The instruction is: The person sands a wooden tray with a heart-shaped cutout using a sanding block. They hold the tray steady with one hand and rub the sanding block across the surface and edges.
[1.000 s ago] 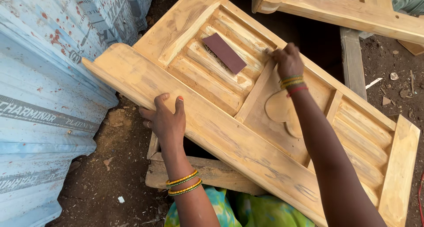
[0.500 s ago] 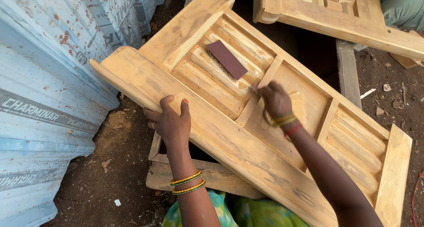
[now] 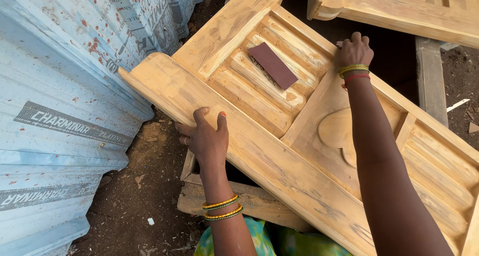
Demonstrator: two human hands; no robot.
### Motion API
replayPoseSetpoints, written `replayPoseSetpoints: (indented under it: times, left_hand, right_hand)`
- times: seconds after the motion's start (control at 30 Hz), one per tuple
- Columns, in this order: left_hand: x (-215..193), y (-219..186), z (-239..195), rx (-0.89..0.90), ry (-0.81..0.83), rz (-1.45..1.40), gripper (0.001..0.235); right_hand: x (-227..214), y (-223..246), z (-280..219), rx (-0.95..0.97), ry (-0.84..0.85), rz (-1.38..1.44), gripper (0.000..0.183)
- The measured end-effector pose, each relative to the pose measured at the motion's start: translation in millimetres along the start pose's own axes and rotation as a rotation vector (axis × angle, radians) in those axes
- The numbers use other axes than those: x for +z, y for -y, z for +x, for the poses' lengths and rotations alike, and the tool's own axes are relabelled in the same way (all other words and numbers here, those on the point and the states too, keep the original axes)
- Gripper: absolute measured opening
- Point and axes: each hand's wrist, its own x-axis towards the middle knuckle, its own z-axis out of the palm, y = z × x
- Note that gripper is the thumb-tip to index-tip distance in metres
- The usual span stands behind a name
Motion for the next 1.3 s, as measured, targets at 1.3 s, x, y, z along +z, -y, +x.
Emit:
replayPoseSetpoints:
  times: [1.3]
  left_hand:
    - [-4.2, 5.0, -4.5, 0.022, -0.011, -0.029, 0.053]
  right_hand:
    - [30.9, 55.4, -1.2, 0.173, -0.087, 0.125, 0.020]
